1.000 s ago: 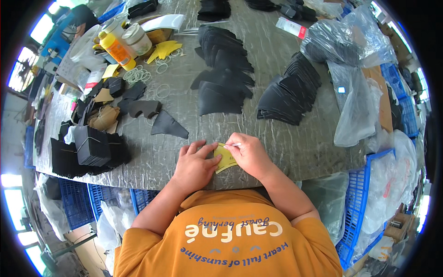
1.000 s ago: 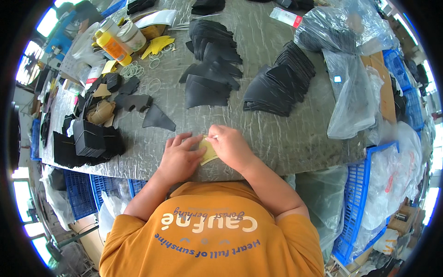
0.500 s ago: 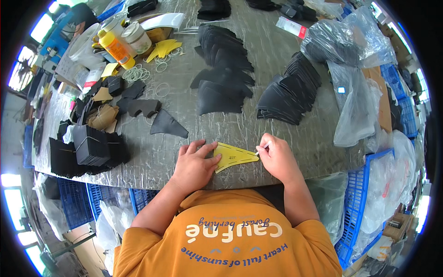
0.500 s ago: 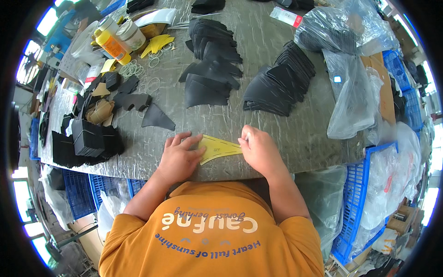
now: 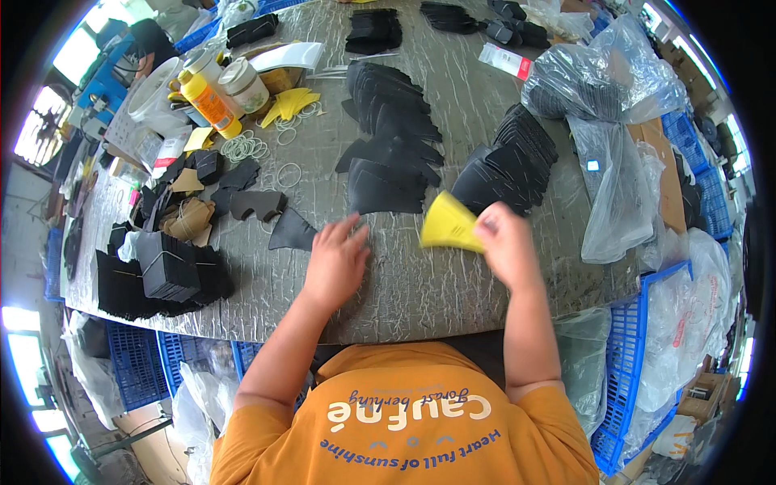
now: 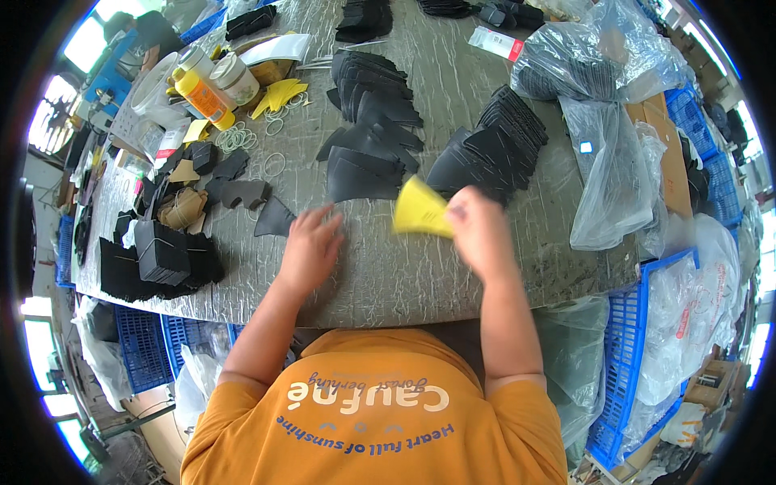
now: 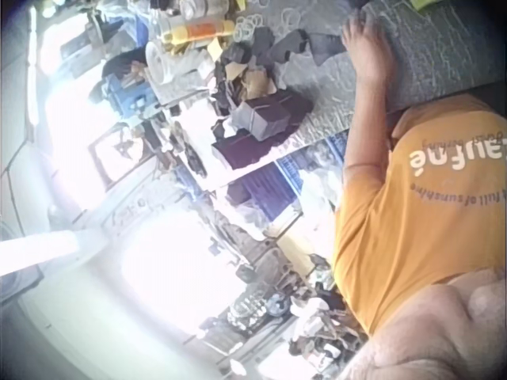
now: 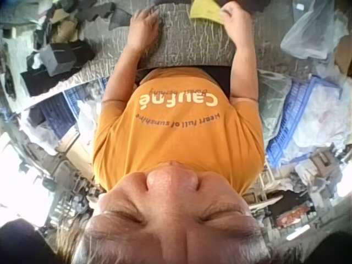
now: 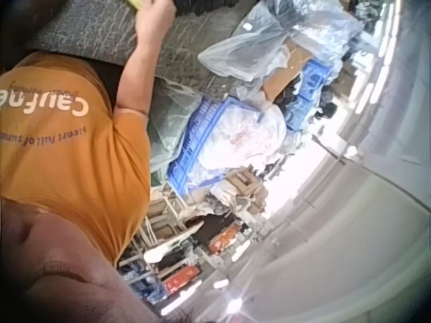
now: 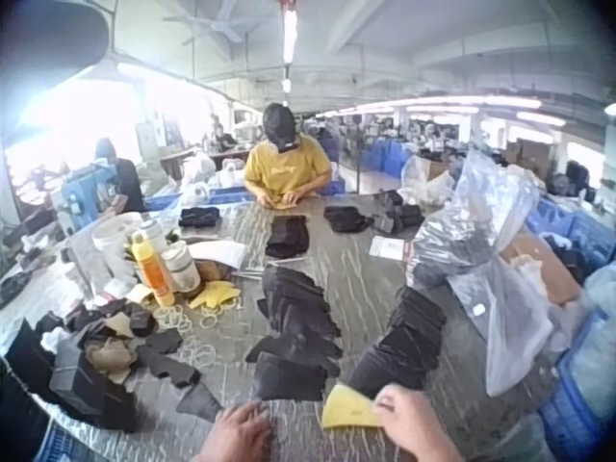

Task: Organize and align shoe component materials using a template.

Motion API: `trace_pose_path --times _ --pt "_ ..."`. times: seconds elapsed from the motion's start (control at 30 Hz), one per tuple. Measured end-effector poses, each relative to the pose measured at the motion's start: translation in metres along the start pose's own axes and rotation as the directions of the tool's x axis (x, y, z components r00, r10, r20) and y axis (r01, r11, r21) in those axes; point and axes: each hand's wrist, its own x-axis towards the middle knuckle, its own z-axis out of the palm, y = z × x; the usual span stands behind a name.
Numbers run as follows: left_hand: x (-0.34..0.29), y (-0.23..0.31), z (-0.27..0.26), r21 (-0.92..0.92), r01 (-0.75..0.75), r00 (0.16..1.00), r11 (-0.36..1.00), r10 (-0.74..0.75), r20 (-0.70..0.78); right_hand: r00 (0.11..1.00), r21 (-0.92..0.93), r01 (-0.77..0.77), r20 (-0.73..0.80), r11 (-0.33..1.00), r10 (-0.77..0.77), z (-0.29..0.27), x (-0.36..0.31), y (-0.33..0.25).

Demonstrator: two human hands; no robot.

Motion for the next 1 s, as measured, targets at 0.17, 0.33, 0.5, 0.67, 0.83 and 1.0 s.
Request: trace_pose_path --times 0.17,0.33,0.5,0.67,0.83,1.0 --pt "0.03 -0.004 0.019 0.223 -0.178 0.984 0.958 0.177 0.027 0.881 -0.335 0.192 -0.354 0.922 -0.312 -0.028 0.024 0.04" --pt "-0.046 0.042 0.027 0.17 -0.354 0.921 0.92 0.311 0.235 0.999 0.151 0.017 -0.038 0.988 -0.011 0.015 -0.028 0.013" --pt "-0.075 0.049 0.016 -0.223 -0.314 0.932 0.923 0.345 0.115 0.977 -0.044 0.189 0.108 0.981 -0.183 0.049 -0.046 0.006" --pt "-0.047 0.039 0.011 -0.094 -0.222 0.971 0.97 0.229 0.068 0.972 -0.251 0.227 0.117 0.941 -0.203 0.055 -0.063 -0.001" --pt "-0.043 0.031 0.015 -0.024 -0.253 0.96 0.967 0.254 0.122 0.912 -0.291 0.402 0.205 0.868 -0.354 0.046 -0.071 -0.003" --pt "-0.046 0.032 0.01 -0.036 -0.243 0.96 0.969 0.246 0.136 0.914 -0.271 0.392 0.22 0.879 -0.34 0.048 -0.075 0.003"
